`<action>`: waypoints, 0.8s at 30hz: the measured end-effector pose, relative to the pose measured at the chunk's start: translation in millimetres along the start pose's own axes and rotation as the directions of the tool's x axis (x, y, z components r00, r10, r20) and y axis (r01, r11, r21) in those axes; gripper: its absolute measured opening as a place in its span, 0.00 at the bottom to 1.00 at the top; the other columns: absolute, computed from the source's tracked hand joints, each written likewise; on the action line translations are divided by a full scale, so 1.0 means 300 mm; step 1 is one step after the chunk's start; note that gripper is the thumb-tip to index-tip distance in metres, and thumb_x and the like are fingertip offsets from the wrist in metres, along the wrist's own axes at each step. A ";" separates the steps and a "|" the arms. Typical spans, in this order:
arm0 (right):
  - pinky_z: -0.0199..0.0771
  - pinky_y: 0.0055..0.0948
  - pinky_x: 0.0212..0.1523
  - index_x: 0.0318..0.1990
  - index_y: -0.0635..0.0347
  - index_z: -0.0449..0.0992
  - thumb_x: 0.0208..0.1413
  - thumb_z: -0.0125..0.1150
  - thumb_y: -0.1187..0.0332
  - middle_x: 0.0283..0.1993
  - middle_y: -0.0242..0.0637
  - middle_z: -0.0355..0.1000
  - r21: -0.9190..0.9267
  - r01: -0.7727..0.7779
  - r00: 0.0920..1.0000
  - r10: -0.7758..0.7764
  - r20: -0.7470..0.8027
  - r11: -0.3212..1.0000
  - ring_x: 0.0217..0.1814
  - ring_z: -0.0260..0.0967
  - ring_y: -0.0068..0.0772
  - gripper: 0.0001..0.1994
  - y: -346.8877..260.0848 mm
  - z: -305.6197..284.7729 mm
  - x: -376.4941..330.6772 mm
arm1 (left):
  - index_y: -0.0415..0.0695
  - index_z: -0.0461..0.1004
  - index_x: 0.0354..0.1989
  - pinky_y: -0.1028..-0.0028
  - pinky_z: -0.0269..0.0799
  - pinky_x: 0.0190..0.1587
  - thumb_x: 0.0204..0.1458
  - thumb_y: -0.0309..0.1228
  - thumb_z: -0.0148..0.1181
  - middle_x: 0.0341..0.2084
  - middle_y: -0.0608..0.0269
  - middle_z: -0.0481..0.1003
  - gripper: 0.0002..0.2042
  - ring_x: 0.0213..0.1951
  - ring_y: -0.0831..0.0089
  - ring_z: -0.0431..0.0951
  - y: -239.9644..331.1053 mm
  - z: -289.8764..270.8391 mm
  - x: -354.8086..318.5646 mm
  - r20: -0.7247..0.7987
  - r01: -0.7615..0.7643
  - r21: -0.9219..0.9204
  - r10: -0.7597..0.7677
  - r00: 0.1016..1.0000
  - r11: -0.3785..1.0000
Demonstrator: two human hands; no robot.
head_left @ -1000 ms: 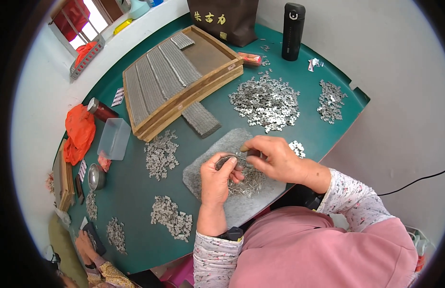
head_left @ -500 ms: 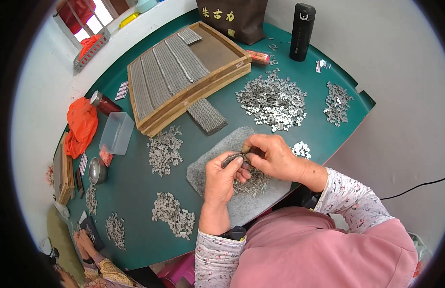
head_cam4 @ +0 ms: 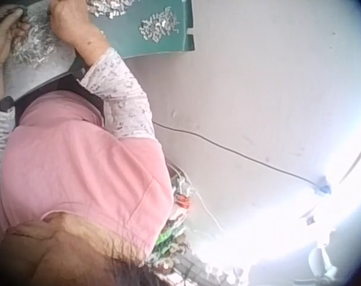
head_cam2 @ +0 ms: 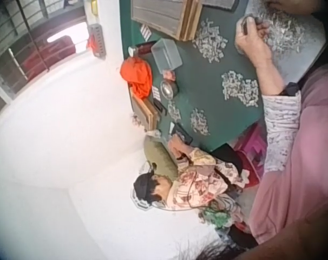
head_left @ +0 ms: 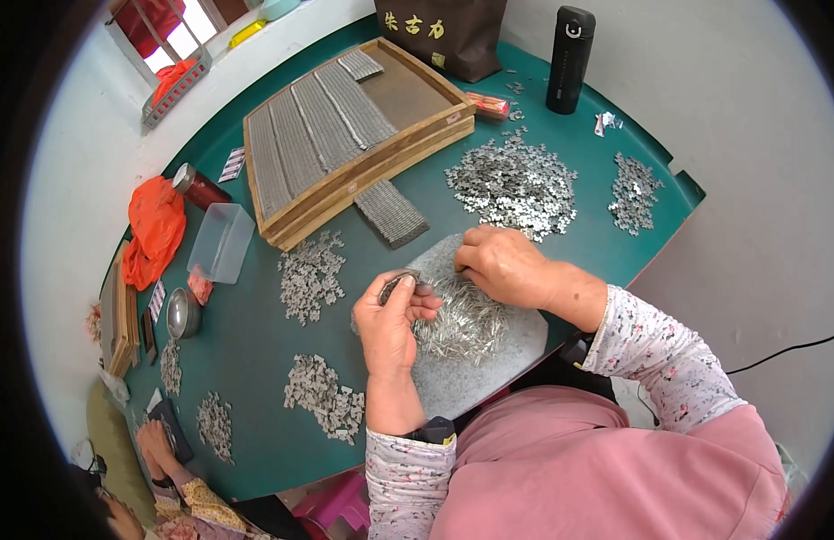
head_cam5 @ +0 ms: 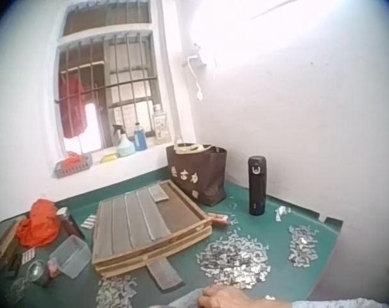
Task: Sorting and inspecting small metal components on a workbench.
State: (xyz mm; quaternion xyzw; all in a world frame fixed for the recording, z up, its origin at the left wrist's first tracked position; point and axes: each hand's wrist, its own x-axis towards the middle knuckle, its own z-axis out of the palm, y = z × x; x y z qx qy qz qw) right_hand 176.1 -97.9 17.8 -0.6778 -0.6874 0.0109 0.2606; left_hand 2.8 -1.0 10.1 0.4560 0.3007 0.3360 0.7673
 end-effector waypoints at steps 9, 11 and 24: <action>0.72 0.33 0.35 0.28 0.63 0.72 0.41 0.56 0.72 0.33 0.42 0.68 -0.253 0.132 0.988 -0.107 0.107 0.958 0.40 0.68 0.42 0.06 -0.019 0.040 0.011 | 0.33 0.73 0.36 0.77 0.75 0.22 0.54 0.22 0.55 0.24 0.52 0.76 0.05 0.23 0.66 0.79 -0.011 0.003 -0.001 0.036 -0.002 0.048 0.001 0.999 0.999; 0.72 0.33 0.35 0.29 0.64 0.71 0.42 0.56 0.72 0.33 0.42 0.68 -0.263 0.137 0.988 -0.114 0.101 0.955 0.40 0.68 0.41 0.06 -0.010 0.044 0.010 | 0.33 0.73 0.36 0.77 0.75 0.23 0.54 0.22 0.55 0.24 0.52 0.76 0.05 0.23 0.66 0.79 -0.017 0.009 0.000 0.050 0.000 0.051 -0.002 0.999 0.999; 0.69 0.37 0.38 0.38 0.64 0.69 0.51 0.54 0.79 0.34 0.43 0.66 0.405 -0.001 1.000 0.000 0.005 0.914 0.38 0.68 0.46 0.07 -0.051 -0.043 0.026 | 0.32 0.75 0.35 0.80 0.75 0.25 0.54 0.21 0.55 0.24 0.56 0.77 0.05 0.24 0.73 0.79 -0.030 0.025 -0.016 0.173 -0.080 0.215 0.042 0.984 0.973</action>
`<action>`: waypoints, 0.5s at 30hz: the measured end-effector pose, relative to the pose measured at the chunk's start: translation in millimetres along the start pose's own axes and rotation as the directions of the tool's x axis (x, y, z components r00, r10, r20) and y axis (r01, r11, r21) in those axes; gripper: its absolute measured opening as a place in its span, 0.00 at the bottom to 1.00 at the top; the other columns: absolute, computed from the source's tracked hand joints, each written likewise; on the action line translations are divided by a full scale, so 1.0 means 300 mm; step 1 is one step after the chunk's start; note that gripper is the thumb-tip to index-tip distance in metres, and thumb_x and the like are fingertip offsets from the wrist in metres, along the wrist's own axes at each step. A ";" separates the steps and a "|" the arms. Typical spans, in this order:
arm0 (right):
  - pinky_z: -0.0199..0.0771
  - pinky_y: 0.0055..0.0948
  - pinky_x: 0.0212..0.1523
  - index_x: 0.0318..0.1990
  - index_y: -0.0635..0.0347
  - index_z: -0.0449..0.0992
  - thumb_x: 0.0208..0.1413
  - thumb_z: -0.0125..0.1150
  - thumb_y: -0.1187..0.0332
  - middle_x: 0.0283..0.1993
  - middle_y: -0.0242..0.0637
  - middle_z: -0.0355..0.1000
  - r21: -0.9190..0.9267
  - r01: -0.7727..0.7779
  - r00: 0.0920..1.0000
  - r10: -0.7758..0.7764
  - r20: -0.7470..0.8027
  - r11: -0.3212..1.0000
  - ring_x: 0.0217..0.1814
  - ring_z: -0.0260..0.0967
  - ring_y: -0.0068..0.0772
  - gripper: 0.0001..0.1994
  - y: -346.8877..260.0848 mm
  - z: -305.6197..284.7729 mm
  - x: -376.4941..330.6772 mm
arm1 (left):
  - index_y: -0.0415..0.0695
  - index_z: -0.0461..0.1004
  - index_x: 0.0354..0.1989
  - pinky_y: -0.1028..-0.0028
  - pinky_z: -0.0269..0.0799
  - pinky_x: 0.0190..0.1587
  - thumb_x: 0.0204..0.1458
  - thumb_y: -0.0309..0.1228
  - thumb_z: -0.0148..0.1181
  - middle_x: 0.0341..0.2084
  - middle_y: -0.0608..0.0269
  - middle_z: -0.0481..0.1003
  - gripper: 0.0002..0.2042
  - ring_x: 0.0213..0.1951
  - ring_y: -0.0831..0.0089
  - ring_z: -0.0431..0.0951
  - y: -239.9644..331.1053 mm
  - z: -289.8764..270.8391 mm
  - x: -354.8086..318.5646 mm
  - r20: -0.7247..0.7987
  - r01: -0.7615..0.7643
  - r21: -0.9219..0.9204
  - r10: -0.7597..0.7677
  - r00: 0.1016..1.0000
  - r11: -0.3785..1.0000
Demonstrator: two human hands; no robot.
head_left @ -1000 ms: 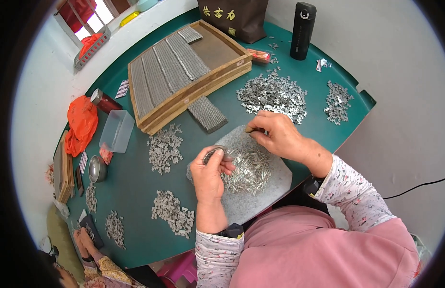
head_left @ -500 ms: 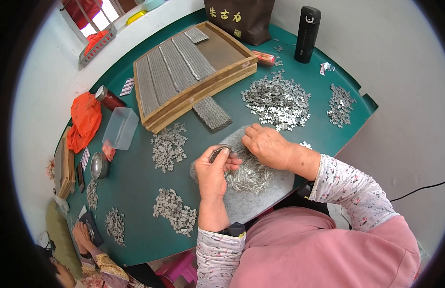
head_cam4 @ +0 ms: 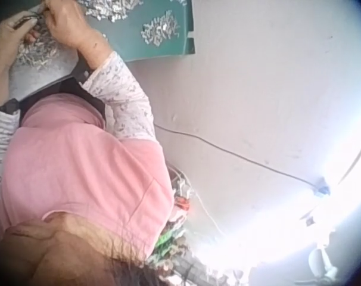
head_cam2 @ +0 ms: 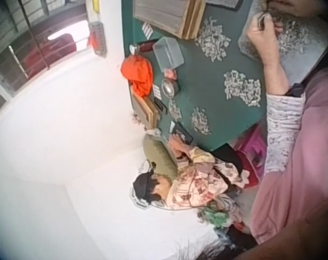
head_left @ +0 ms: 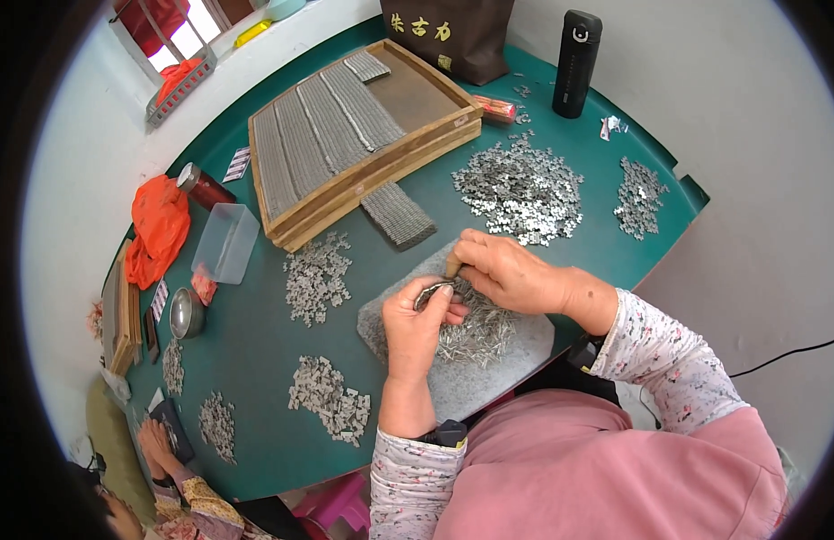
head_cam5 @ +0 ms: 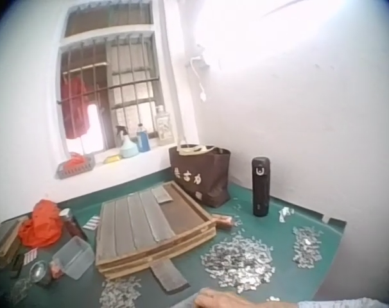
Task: Sorting and inspecting small metal components on a workbench.
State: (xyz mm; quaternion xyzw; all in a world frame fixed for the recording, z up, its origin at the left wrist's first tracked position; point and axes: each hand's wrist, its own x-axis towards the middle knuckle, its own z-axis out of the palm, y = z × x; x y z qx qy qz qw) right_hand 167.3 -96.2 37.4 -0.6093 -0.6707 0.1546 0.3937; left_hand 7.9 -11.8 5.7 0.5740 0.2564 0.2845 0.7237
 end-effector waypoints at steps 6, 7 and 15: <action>0.70 0.38 0.36 0.36 0.65 0.71 0.50 0.56 0.78 0.33 0.45 0.69 0.156 0.058 0.998 -0.059 0.007 0.986 0.36 0.70 0.49 0.06 0.020 -0.004 0.018 | 0.31 0.75 0.35 0.78 0.75 0.26 0.53 0.20 0.54 0.24 0.53 0.77 0.06 0.24 0.71 0.79 -0.002 0.010 -0.001 0.024 0.000 0.040 -0.001 1.000 0.999; 0.71 0.37 0.36 0.36 0.65 0.71 0.49 0.56 0.78 0.33 0.46 0.70 0.183 0.040 0.999 -0.043 0.015 0.982 0.36 0.71 0.48 0.06 0.020 -0.004 0.017 | 0.31 0.75 0.35 0.78 0.75 0.26 0.53 0.20 0.54 0.24 0.53 0.77 0.06 0.24 0.71 0.79 0.000 0.011 -0.002 0.024 0.001 0.041 -0.002 1.000 0.999; 0.72 0.34 0.37 0.38 0.65 0.70 0.49 0.57 0.77 0.33 0.43 0.72 0.192 -0.030 0.999 0.024 0.036 0.981 0.36 0.72 0.41 0.08 0.032 -0.004 0.007 | 0.32 0.75 0.35 0.81 0.75 0.26 0.54 0.20 0.54 0.23 0.59 0.77 0.05 0.24 0.74 0.79 -0.005 0.011 -0.002 0.047 0.002 0.050 -0.004 0.999 0.999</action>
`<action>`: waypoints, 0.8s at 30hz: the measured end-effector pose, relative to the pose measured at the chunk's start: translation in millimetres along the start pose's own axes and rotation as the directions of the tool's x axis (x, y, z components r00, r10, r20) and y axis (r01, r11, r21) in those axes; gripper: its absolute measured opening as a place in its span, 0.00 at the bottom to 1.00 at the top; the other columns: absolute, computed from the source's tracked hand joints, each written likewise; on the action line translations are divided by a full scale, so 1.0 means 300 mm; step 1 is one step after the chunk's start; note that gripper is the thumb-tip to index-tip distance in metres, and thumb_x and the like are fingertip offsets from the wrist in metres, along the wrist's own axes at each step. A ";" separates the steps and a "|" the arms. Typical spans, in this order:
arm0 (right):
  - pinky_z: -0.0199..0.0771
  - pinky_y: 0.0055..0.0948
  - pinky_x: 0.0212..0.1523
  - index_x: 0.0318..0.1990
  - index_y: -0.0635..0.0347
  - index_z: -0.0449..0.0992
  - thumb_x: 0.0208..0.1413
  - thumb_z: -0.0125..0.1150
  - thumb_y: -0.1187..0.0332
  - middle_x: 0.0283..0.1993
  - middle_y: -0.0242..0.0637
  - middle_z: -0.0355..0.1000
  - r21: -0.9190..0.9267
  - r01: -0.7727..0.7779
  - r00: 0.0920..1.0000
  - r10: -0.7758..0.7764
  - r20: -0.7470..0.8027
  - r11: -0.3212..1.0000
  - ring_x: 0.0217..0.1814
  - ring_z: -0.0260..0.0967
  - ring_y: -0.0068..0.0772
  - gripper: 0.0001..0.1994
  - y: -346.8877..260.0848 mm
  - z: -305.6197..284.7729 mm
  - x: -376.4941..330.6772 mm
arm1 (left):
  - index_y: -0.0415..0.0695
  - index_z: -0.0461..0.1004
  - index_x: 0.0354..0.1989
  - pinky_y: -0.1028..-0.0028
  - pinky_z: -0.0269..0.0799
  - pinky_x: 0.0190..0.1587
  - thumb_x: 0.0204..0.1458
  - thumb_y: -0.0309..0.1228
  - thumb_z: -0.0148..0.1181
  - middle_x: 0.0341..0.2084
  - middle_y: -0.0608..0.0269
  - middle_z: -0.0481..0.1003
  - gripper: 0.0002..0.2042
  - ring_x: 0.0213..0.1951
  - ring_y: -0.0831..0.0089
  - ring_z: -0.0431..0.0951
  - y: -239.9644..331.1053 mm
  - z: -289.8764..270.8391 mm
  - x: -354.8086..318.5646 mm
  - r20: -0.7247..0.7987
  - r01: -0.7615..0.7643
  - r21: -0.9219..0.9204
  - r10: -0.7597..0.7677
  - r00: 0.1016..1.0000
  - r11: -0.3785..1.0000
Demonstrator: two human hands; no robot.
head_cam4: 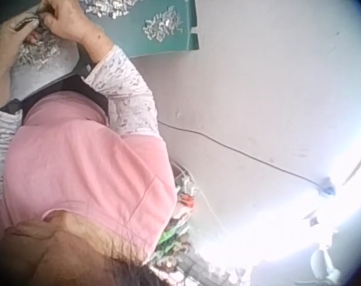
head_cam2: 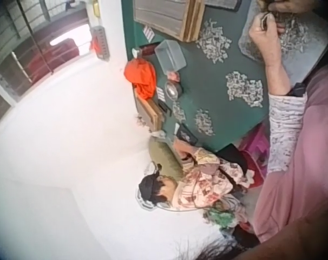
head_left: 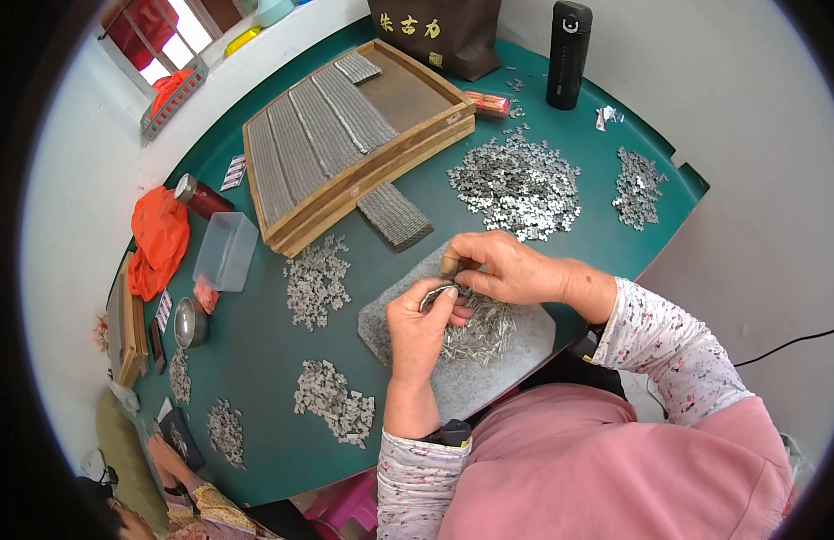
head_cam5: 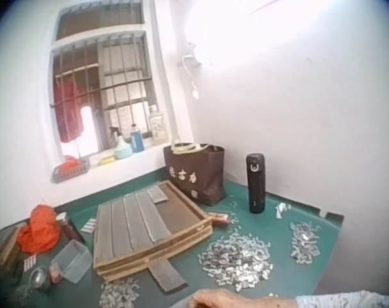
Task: Sorting and inspecting small metal components on a workbench.
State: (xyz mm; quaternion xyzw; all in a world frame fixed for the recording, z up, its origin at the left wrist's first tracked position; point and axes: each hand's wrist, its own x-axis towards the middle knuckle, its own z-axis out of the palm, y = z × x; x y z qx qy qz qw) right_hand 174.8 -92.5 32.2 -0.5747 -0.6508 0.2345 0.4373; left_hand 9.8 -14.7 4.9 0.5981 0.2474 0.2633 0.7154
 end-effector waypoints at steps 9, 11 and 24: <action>0.70 0.43 0.35 0.32 0.65 0.70 0.41 0.61 0.78 0.33 0.46 0.71 -0.311 0.233 0.972 -0.225 0.063 0.921 0.36 0.70 0.51 0.08 -0.043 0.015 0.003 | 0.33 0.76 0.33 0.82 0.69 0.23 0.52 0.19 0.55 0.21 0.60 0.76 0.04 0.21 0.78 0.76 -0.051 0.007 0.003 -0.027 -0.190 0.366 0.215 0.976 0.911; 0.69 0.45 0.35 0.30 0.65 0.70 0.40 0.62 0.78 0.33 0.46 0.70 -0.356 0.262 0.965 -0.248 0.085 0.897 0.36 0.70 0.51 0.08 -0.054 0.024 0.002 | 0.33 0.76 0.33 0.82 0.68 0.22 0.52 0.19 0.55 0.21 0.60 0.75 0.04 0.20 0.79 0.75 -0.051 0.003 -0.002 -0.031 -0.205 0.363 0.232 0.972 0.909; 0.71 0.39 0.36 0.39 0.63 0.71 0.44 0.63 0.76 0.36 0.44 0.68 -0.265 0.147 0.935 -0.221 -0.278 0.953 0.37 0.70 0.49 0.13 -0.060 0.092 -0.041 | 0.34 0.76 0.34 0.83 0.68 0.21 0.51 0.21 0.57 0.22 0.61 0.77 0.04 0.20 0.79 0.75 -0.005 -0.018 0.002 -0.040 0.043 -0.277 -0.056 0.998 0.960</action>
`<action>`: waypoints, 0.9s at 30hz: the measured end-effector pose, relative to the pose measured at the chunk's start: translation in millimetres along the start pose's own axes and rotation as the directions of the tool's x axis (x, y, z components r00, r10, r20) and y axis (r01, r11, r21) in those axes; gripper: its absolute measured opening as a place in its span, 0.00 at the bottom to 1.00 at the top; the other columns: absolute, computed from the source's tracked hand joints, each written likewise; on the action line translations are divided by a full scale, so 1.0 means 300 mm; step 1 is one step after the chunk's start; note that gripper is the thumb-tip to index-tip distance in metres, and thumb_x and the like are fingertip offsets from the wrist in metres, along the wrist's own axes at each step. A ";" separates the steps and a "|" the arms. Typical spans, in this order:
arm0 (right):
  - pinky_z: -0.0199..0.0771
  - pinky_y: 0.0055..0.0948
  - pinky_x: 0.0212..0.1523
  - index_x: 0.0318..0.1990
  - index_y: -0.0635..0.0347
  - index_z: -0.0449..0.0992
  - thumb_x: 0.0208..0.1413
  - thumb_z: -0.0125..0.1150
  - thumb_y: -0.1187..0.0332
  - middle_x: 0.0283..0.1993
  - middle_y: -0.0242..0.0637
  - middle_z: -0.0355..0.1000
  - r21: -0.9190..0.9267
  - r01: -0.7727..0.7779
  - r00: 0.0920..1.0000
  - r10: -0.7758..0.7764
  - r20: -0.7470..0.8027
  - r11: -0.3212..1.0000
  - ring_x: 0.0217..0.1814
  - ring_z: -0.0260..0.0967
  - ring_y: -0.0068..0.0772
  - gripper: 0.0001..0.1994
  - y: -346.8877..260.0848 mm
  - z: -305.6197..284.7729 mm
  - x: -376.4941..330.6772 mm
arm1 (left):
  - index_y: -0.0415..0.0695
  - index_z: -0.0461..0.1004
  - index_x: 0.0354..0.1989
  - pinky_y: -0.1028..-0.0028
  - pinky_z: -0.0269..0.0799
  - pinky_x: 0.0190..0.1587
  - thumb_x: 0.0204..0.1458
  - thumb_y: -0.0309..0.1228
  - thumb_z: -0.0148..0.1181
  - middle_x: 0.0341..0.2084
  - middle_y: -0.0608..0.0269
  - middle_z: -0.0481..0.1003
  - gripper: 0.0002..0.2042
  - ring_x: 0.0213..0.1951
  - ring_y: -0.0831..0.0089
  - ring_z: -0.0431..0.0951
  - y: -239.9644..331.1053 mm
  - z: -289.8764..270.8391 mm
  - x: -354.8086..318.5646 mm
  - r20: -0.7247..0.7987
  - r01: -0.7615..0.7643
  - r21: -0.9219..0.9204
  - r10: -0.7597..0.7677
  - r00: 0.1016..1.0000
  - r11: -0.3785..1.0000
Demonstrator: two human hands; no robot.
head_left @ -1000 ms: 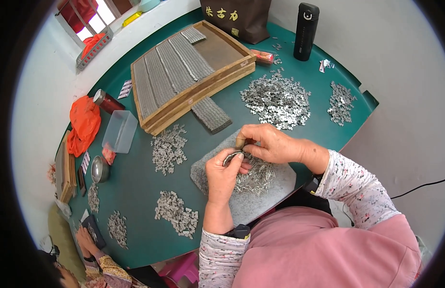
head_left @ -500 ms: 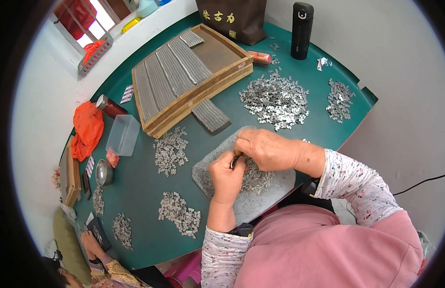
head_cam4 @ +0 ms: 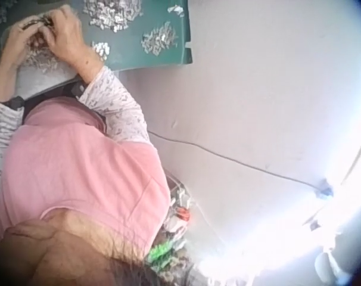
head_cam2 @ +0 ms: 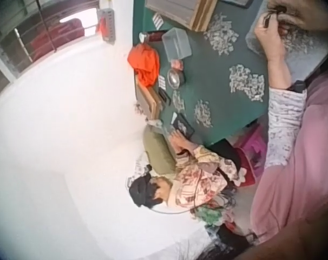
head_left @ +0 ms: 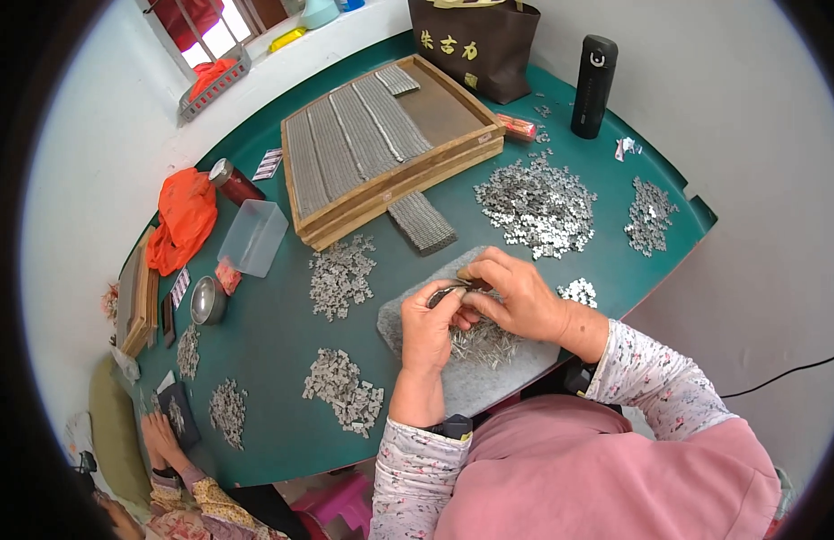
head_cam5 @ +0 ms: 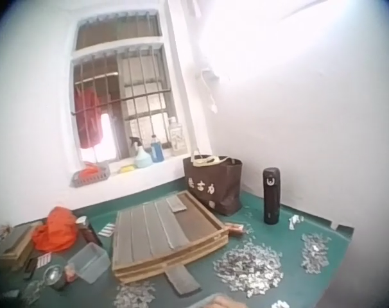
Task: Sorting and inspecting small metal components on a workbench.
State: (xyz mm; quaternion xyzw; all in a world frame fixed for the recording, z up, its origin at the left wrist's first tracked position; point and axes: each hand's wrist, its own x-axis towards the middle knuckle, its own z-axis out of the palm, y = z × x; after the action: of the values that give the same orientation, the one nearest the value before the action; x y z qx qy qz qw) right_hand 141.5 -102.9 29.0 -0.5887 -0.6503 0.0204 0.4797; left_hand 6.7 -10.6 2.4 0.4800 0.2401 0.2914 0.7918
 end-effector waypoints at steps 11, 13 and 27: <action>0.71 0.36 0.37 0.41 0.61 0.73 0.39 0.67 0.74 0.37 0.41 0.67 -0.099 0.115 0.993 -0.117 -0.021 0.988 0.39 0.69 0.45 0.18 0.005 0.006 0.010 | 0.34 0.75 0.33 0.84 0.58 0.18 0.52 0.23 0.59 0.21 0.65 0.72 0.04 0.19 0.82 0.67 0.019 -0.002 -0.004 0.038 0.095 -0.217 -0.089 0.995 0.971; 0.71 0.36 0.37 0.41 0.60 0.73 0.39 0.67 0.74 0.37 0.40 0.68 -0.065 0.089 0.996 -0.089 -0.001 0.994 0.39 0.69 0.45 0.17 0.000 -0.003 0.019 | 0.34 0.74 0.33 0.84 0.56 0.17 0.53 0.23 0.59 0.21 0.65 0.71 0.05 0.19 0.82 0.66 0.023 -0.007 -0.003 0.065 0.137 -0.255 -0.125 0.990 0.957; 0.71 0.36 0.36 0.39 0.61 0.74 0.39 0.68 0.73 0.35 0.40 0.69 -0.064 0.075 0.996 -0.078 -0.045 0.995 0.38 0.70 0.44 0.16 -0.018 0.018 0.042 | 0.36 0.73 0.31 0.86 0.54 0.15 0.53 0.22 0.56 0.21 0.63 0.72 0.02 0.17 0.81 0.66 0.009 0.001 -0.010 -0.041 -0.001 -0.303 -0.012 0.999 0.953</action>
State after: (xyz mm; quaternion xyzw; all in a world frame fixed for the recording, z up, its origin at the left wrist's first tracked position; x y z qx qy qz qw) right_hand 135.9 -91.9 36.9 -0.5783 -0.6612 -0.0320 0.4769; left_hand 4.2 -11.9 5.3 0.3461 0.2109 0.3328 0.8515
